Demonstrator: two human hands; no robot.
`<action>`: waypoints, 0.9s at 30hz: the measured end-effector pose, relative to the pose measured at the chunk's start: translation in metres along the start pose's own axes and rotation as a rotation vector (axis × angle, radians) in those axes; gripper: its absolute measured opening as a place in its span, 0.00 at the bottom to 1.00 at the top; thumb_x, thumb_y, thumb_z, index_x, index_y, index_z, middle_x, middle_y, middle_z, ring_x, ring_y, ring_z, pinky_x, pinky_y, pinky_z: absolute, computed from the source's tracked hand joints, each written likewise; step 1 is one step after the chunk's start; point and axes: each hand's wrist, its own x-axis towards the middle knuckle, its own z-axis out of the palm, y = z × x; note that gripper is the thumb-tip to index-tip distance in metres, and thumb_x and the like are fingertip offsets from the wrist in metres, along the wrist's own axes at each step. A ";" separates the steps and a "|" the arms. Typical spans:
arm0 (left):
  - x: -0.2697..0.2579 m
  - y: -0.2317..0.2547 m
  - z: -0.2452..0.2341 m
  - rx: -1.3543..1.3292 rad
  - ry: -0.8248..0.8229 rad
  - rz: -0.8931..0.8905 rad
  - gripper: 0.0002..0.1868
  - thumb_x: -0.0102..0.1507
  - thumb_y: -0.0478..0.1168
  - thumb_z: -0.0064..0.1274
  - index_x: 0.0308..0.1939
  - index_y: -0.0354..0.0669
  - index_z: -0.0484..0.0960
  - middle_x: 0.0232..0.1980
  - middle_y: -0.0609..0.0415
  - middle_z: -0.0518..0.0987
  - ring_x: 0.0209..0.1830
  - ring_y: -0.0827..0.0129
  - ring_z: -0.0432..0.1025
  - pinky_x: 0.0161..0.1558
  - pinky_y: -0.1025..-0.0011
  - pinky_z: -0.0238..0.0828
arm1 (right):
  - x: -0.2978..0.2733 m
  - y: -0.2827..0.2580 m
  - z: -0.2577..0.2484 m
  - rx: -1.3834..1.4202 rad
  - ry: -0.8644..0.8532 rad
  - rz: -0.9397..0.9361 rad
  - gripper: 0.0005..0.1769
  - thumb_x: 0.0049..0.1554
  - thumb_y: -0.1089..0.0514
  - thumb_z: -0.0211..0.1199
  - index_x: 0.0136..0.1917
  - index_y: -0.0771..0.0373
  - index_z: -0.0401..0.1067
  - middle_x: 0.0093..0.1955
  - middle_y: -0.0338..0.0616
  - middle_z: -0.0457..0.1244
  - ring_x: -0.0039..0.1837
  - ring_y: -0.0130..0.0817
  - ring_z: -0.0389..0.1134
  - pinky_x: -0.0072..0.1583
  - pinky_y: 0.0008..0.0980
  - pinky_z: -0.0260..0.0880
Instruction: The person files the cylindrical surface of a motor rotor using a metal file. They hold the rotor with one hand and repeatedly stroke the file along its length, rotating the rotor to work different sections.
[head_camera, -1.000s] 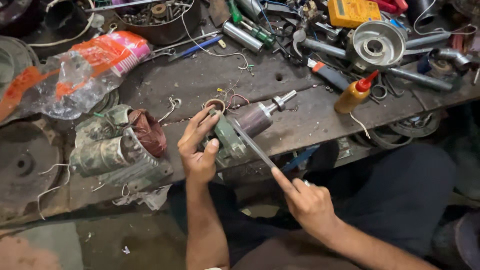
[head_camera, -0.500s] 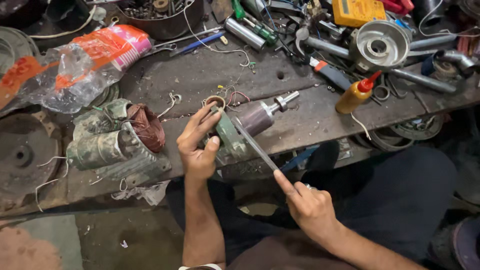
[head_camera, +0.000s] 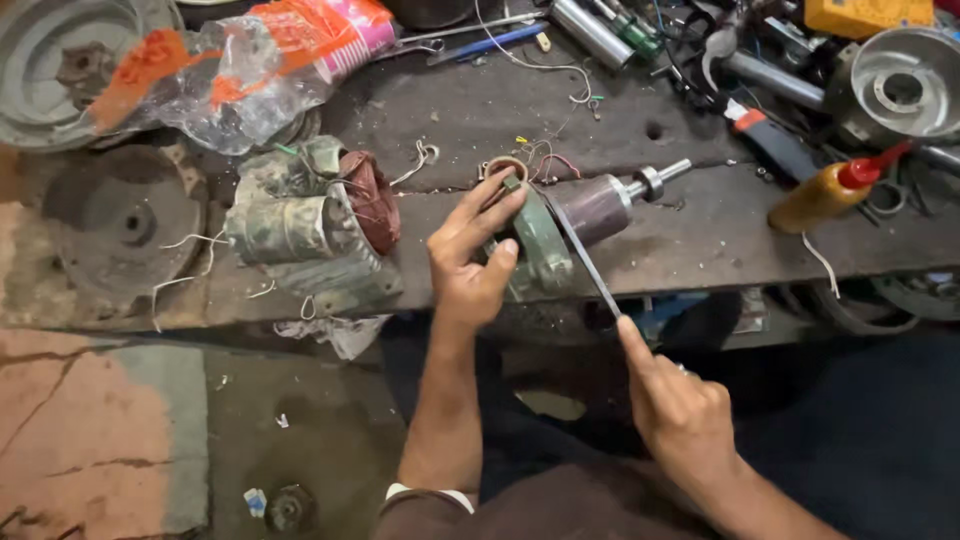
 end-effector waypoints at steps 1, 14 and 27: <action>0.000 -0.002 0.001 0.023 0.002 0.012 0.22 0.67 0.43 0.53 0.62 0.36 0.82 0.70 0.39 0.77 0.72 0.51 0.73 0.75 0.60 0.66 | 0.002 0.003 0.000 -0.022 -0.011 0.015 0.34 0.55 0.70 0.64 0.74 0.61 0.65 0.27 0.43 0.56 0.26 0.37 0.60 0.31 0.40 0.60; -0.002 -0.010 0.001 0.023 0.058 -0.010 0.23 0.65 0.41 0.52 0.61 0.35 0.82 0.70 0.38 0.77 0.73 0.51 0.73 0.76 0.60 0.66 | -0.003 0.004 0.010 0.090 0.011 0.001 0.34 0.56 0.71 0.62 0.75 0.65 0.63 0.30 0.43 0.57 0.29 0.38 0.62 0.33 0.40 0.62; -0.003 -0.007 0.007 0.065 0.058 0.003 0.22 0.65 0.43 0.54 0.60 0.33 0.82 0.68 0.39 0.78 0.72 0.51 0.74 0.76 0.60 0.65 | -0.009 0.009 0.002 0.069 -0.013 0.003 0.36 0.53 0.71 0.62 0.75 0.64 0.64 0.28 0.43 0.56 0.28 0.38 0.61 0.33 0.41 0.62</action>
